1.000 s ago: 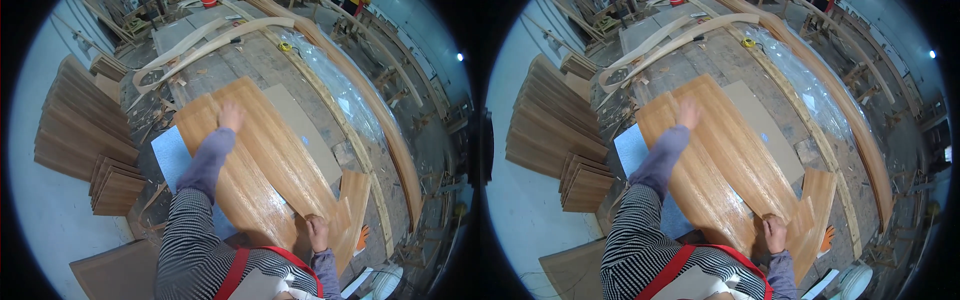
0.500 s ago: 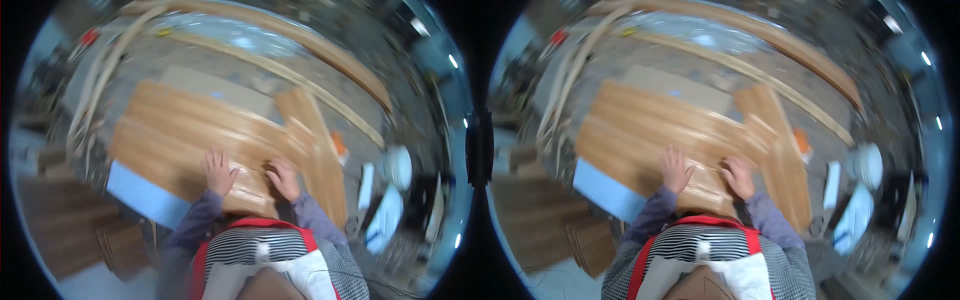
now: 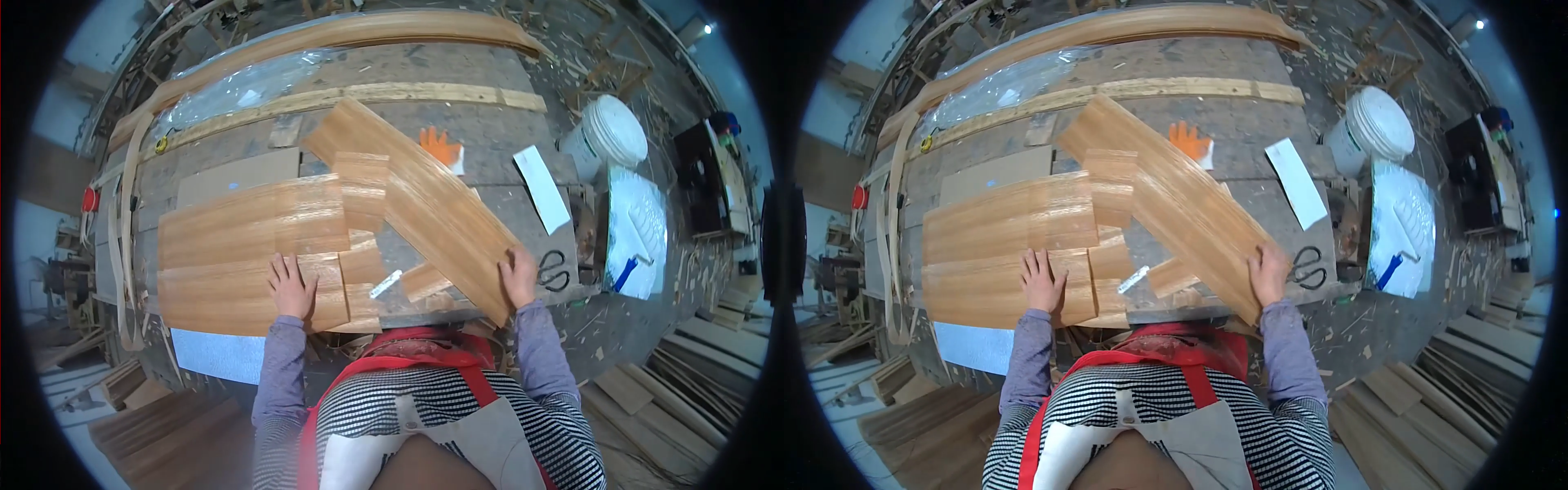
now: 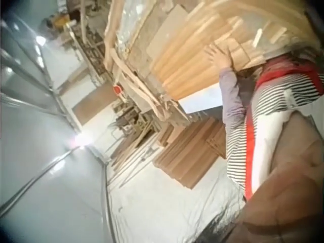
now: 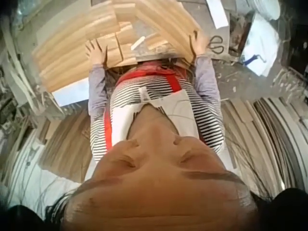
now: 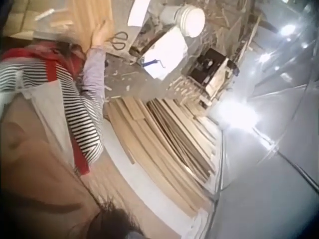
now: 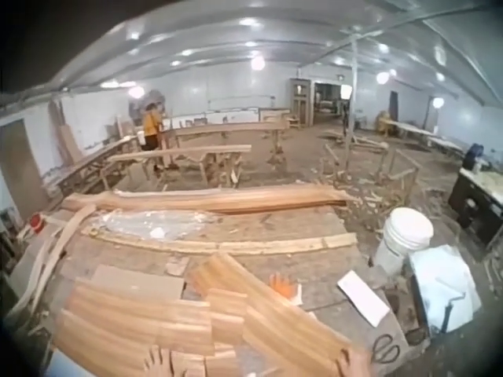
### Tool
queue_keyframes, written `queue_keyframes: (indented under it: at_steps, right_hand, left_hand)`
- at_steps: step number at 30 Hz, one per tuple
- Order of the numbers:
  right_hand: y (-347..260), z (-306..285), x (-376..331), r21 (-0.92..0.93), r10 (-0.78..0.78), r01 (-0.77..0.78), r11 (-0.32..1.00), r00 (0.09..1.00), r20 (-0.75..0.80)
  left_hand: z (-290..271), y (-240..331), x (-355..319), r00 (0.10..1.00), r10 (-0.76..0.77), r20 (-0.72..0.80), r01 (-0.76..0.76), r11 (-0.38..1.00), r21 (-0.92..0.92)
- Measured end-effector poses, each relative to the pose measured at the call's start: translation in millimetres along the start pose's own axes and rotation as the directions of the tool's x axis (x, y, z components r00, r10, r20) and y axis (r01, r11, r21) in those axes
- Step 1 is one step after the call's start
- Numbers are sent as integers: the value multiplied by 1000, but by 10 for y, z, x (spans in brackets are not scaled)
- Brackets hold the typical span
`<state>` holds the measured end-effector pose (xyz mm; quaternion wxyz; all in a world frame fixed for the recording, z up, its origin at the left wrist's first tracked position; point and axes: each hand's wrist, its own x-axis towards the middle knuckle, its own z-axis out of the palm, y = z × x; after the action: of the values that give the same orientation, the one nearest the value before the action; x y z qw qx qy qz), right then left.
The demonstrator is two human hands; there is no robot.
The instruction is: Applying glue to wood veneer sheets and pressing them together to form a laminated panel.
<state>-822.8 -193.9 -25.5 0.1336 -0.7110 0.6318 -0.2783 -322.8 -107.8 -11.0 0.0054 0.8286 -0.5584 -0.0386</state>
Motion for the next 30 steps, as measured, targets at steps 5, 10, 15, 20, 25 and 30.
queue_keyframes:
  at_steps: [5,10,15,20,25,30]
  right_hand:
    - [311,-290,373,-235,203,-174,956,973,107]
    - [657,-226,611,-92,321,-311,946,857,403]
    - [985,-33,510,-113,-69,107,988,952,298]
    - [375,-811,463,428,-15,-257,866,844,537]
    - [-338,-2537,379,670,-141,-288,684,849,509]
    - [21,-3271,383,863,-201,-337,375,880,431]
  left_hand:
    - [-33,888,-50,988,151,22,-118,850,-514]
    - [277,2200,-219,957,287,32,-138,554,-821]
    - [1069,2655,-111,936,139,324,312,105,-944]
    - [627,2733,-127,872,8,490,482,161,-861]
    - [104,3038,-355,490,455,744,769,176,-614]
    - [-181,3627,-428,573,772,275,818,-518,-250]
